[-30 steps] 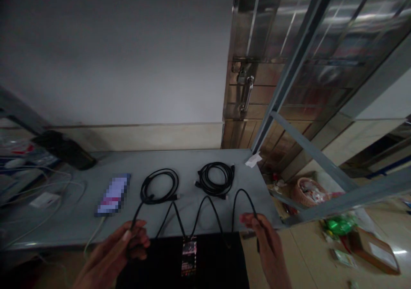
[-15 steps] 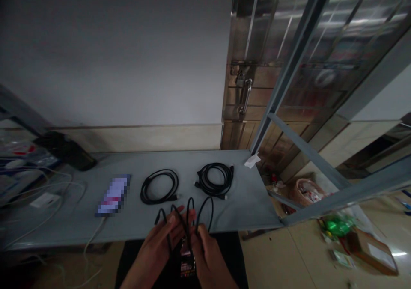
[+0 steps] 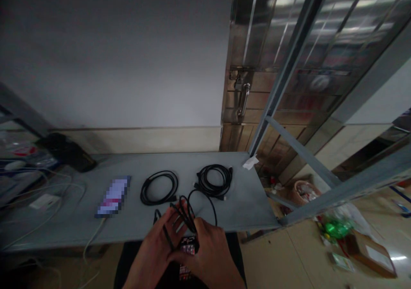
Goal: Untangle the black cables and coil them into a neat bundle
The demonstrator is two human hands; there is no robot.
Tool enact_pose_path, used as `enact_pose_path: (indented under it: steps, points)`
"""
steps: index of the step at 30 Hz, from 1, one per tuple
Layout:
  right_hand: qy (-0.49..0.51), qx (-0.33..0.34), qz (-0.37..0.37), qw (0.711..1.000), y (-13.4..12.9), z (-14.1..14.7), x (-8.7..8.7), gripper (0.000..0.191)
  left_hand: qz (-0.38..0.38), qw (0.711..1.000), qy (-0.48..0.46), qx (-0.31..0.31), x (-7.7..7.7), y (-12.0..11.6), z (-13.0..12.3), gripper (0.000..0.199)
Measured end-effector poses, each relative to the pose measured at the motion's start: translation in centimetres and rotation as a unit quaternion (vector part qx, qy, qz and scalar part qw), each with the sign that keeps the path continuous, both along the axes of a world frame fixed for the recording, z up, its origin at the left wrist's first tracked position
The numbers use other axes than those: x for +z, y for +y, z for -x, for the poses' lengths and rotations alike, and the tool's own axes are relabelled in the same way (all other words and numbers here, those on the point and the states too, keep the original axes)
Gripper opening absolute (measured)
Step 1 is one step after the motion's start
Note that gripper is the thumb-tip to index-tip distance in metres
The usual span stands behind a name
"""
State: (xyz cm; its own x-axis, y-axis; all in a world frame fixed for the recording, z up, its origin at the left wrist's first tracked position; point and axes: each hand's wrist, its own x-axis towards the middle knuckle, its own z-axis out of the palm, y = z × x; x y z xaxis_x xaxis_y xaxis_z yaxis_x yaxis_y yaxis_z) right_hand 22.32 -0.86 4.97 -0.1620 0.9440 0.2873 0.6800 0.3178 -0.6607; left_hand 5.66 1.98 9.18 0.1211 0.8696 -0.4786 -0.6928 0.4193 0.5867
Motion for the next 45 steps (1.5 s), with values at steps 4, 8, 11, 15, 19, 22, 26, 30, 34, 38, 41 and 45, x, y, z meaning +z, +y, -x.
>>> enact_pose_path:
  steps: [4,8,11,15,19,22,26,30,34,38,41,45]
  points:
    - [0.015,0.077,0.043,0.996,0.4,0.7,1.4,0.085,0.042,0.998,-0.040,-0.002,-0.1,0.5,0.7,0.029]
    - [0.008,0.136,0.063,0.989,0.2,1.4,1.9,0.070,0.101,0.990,-0.094,0.040,0.2,1.1,1.4,0.028]
    - [-0.034,0.152,0.056,0.986,0.0,1.8,1.1,0.071,0.138,0.978,-0.134,0.083,0.5,1.4,1.8,0.031]
    - [-0.020,0.148,0.079,0.986,0.6,1.7,0.8,0.061,0.096,0.986,-0.124,0.059,0.3,1.8,2.3,0.033]
    - [0.044,0.091,0.088,0.991,2.8,0.4,1.8,0.035,-0.040,0.998,0.005,-0.048,-1.2,0.4,2.9,0.049]
    - [0.079,0.042,0.067,0.994,4.7,-0.8,2.4,0.024,-0.112,0.970,0.179,-0.117,-1.8,-1.6,4.2,0.056]
    - [0.117,0.044,0.060,0.990,6.5,-1.7,3.0,0.025,-0.202,0.915,0.336,-0.097,0.0,-1.8,6.5,0.045]
    - [0.127,0.093,0.069,0.985,7.5,-1.3,3.8,0.024,-0.282,0.823,0.491,0.050,2.6,2.4,7.5,0.087]
    - [0.160,0.148,0.081,0.973,8.5,-0.5,4.2,0.031,-0.307,0.828,0.461,-0.086,1.5,7.4,7.8,0.055]
    - [0.192,0.144,0.079,0.967,9.8,-0.3,3.2,0.040,-0.304,0.857,0.409,-0.077,-2.0,9.3,7.8,0.017]
    - [0.194,0.119,0.063,0.972,10.7,-0.2,1.1,0.042,-0.285,0.861,0.422,-0.015,-4.2,9.2,6.8,0.015]
    - [0.205,0.083,0.045,0.974,11.6,0.6,-2.8,0.045,-0.236,0.873,0.424,0.057,-6.4,9.0,5.2,0.012]
